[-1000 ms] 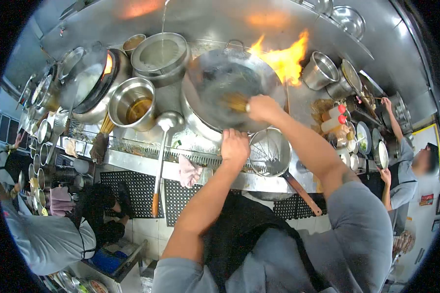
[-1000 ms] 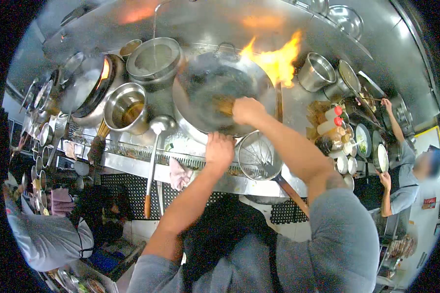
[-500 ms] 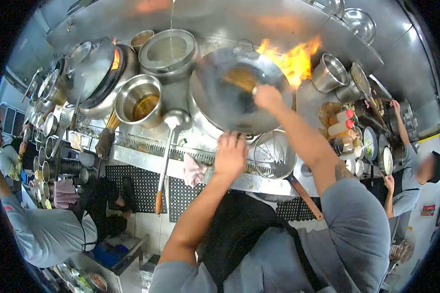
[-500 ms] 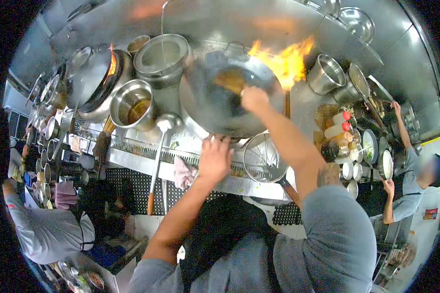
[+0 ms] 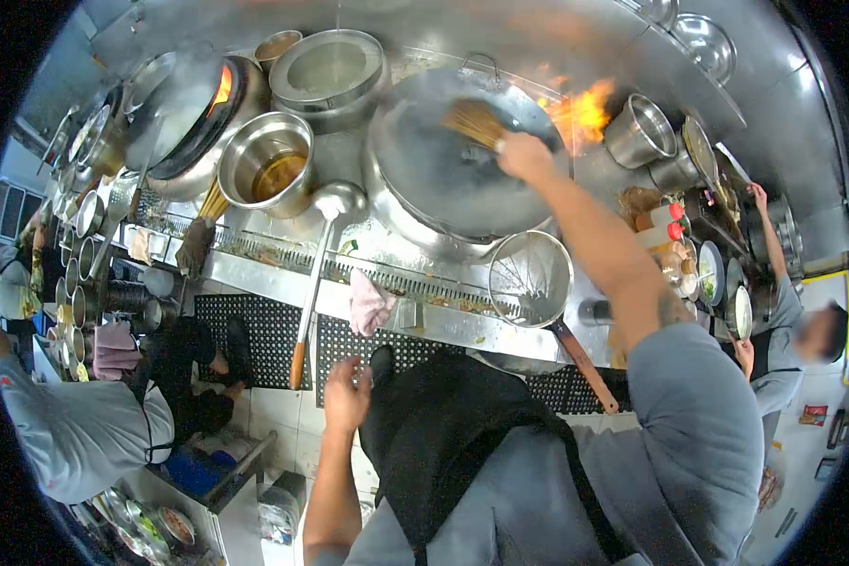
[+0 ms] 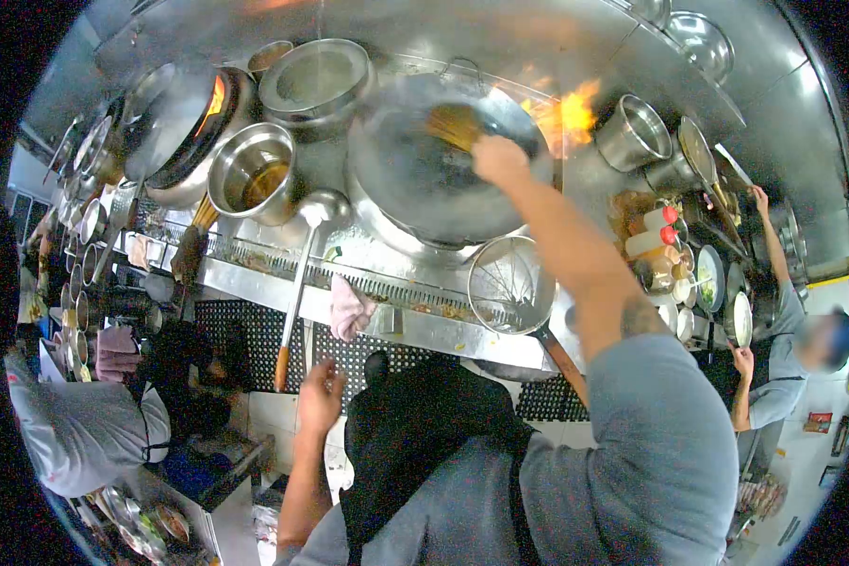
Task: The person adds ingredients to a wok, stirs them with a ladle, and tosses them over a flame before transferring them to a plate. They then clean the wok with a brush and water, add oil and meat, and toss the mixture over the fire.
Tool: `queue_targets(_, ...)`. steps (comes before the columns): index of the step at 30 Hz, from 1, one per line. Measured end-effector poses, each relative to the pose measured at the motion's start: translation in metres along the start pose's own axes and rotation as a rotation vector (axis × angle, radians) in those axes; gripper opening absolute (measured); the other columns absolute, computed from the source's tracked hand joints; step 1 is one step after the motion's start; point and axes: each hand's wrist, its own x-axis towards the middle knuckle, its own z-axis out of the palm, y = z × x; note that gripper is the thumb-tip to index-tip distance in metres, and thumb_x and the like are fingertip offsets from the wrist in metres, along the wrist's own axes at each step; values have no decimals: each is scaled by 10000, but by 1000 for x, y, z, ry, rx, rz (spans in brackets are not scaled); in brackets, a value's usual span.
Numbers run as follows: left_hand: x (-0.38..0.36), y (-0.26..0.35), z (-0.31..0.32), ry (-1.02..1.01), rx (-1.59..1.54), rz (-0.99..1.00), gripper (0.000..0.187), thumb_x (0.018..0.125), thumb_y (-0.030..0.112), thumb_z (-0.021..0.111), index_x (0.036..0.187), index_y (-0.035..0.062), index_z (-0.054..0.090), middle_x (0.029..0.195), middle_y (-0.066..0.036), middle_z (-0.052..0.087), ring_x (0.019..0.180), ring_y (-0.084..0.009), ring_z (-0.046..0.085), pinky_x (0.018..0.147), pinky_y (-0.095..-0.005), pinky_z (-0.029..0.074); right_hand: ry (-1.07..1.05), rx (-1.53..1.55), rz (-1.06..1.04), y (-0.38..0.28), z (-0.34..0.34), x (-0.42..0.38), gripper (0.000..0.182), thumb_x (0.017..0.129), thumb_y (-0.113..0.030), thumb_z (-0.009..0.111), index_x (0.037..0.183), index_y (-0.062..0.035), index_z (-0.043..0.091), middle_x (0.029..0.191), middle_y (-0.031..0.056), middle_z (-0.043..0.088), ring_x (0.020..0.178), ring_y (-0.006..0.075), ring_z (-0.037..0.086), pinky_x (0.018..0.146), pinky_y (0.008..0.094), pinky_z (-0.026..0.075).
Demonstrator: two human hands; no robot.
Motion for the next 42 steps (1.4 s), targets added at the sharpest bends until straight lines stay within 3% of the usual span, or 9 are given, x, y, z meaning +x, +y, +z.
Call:
queue_targets(8, 1, -110, 180, -505, -171, -215, 496, 897, 399, 586, 1143, -31, 613, 1156, -249, 631, 1042, -370, 633, 892, -407, 489, -172, 16, -230, -23, -44, -57, 284, 792, -199, 585, 996, -32, 689, 964, 217, 687, 912, 374, 671, 832, 452, 533)
queue_targets(11, 45, -72, 256, -784, -514, -748, 423, 904, 310, 567, 1144, -35, 612, 914, -143, 657, 678, -221, 593, 572, -364, 468, 8, 31, -8, -7, 9, -12, 260, 822, -197, 570, 989, -36, 688, 983, 206, 686, 926, 368, 671, 835, 463, 533)
queue_targets(15, 38, -75, 422, -501, -1303, -920, 334, 908, 328, 556, 933, 24, 692, 772, -134, 661, 632, -246, 587, 563, -379, 450, -336, -402, 59, 31, -18, -41, 309, 845, -206, 562, 1103, -52, 631, 1077, 205, 662, 1024, 359, 646, 886, 481, 514)
queue_targets(20, 50, -39, 470, -301, -1857, -966, 342, 911, 338, 553, 917, 28, 697, 772, -138, 666, 646, -253, 598, 591, -378, 458, -221, -15, -154, -45, -54, -99, 344, 817, -270, 597, 1101, -78, 638, 1046, 213, 666, 993, 387, 642, 905, 487, 493)
queue_targets(28, 28, -54, 449, -635, -1287, -860, 356, 917, 355, 549, 892, 35, 705, 773, -145, 674, 669, -265, 614, 635, -376, 470, -298, -178, 21, -14, -42, -74, 355, 829, -269, 605, 1143, -107, 634, 1002, 217, 674, 949, 379, 657, 827, 488, 531)
queue_targets(32, 32, -28, 313, -1104, -216, -115, 365, 920, 363, 547, 879, 39, 709, 774, -149, 678, 680, -270, 623, 657, -375, 476, -229, 16, 20, -18, -37, -57, 478, 839, -282, 610, 1291, -133, 553, 1013, 224, 672, 955, 377, 658, 849, 484, 525)
queue_targets(34, 46, 0, 231, -802, -347, 186, 408, 928, 425, 554, 880, 44, 691, 882, -147, 698, 884, -256, 653, 849, -348, 468, -131, 26, 63, 13, -16, -33, 580, 853, -312, 613, 1389, -150, 465, 1028, 219, 671, 961, 384, 652, 878, 485, 512)
queue_targets(37, 120, 123, 143, -112, -1402, -364, 426, 949, 436, 560, 1064, 28, 600, 1035, -81, 644, 958, -206, 590, 890, -335, 442, 51, 232, 188, 39, -29, -63, 583, 858, -339, 620, 1384, -134, 477, 1072, 228, 659, 997, 392, 640, 892, 481, 499)
queue_targets(42, 233, 141, 161, -140, -2004, -747, 284, 973, 342, 427, 966, 70, 509, 829, -41, 534, 670, -204, 499, 669, -413, 469, 265, 715, 399, 65, -48, -170, 594, 838, -365, 650, 1347, -90, 516, 1140, 241, 635, 1060, 399, 617, 910, 436, 480)
